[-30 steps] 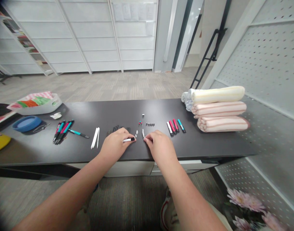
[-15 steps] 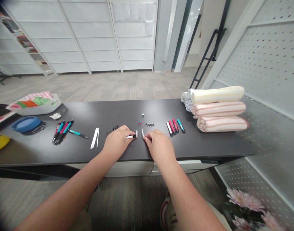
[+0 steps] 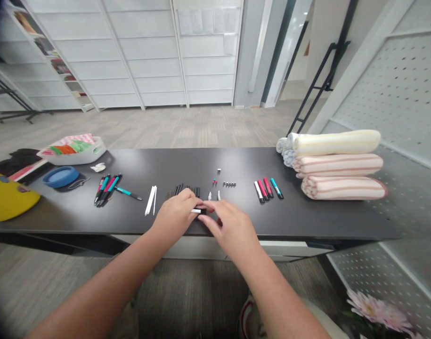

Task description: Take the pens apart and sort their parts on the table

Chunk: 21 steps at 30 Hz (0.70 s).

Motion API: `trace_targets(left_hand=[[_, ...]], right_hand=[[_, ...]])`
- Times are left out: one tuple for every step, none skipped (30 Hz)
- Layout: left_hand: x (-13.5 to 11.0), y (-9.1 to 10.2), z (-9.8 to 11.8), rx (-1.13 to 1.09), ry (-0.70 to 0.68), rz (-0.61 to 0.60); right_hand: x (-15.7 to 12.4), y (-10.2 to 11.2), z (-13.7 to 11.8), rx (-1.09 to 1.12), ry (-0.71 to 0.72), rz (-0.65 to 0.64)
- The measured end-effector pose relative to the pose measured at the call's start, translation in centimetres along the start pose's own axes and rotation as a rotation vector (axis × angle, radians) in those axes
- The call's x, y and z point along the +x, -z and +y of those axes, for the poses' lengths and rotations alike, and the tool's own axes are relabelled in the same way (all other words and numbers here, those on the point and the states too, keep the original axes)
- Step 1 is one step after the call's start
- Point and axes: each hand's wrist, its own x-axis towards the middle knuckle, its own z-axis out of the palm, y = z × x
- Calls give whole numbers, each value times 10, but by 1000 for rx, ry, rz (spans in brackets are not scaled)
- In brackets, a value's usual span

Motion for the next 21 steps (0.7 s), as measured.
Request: trace_targets(left_hand=[[-3,2,1,16,-23,-14],[-6,3,1,24,-46,-23],[-9,5,1,23,-67,-24],[-12,7,0,14,-88,-22],[-15,8,-1,-1,-110,-14],[-18,10,-3,-19,-132,-5],[-21,11,-5,-38,-158,3],[-24,12,-8,-55,-184,16],[-27,12,-10,-69,-208,31],[-29,12,-13,-79,-224,53],[-31,12,-15,-87,-226,82],[-33,13,-18,-96,-215,115],[-34,13,-20,-105,-191,149],[-36,14,-23,-116,-159,177],[-37,15,-25,-126,-128,199],[-38,17,-28,-134,-100,217],[-39,18,-31,-134,-77,229],[-40,19,-34,-127,-58,237],[-41,20,-37,-116,-44,243],[-41,21,-40,-104,-34,245],[-42,22,-42,-94,-24,244]], right_hand=[[0,-3,-2,18,13,-16],[1,-6,-4,36,17,-28],[2,-9,-6,53,16,-33],[2,-11,-7,71,10,-34],[3,-12,-8,88,-1,-31],[4,-12,-9,103,-13,-26],[4,-12,-10,115,-27,-19],[5,-12,-11,125,-41,-11],[5,-11,-13,133,-58,-5],[5,-10,-14,138,-74,0],[5,-8,-15,140,-85,6],[5,-5,-16,136,-93,16],[5,-2,-16,123,-101,36],[5,3,-15,95,-119,73],[5,8,-13,53,-151,127],[5,13,-9,-4,-195,190],[5,19,-4,-72,-251,255],[5,25,2,-147,-306,309],[4,30,9,-225,-343,334],[3,34,17,-303,-366,339],[2,37,24,-375,-381,340]])
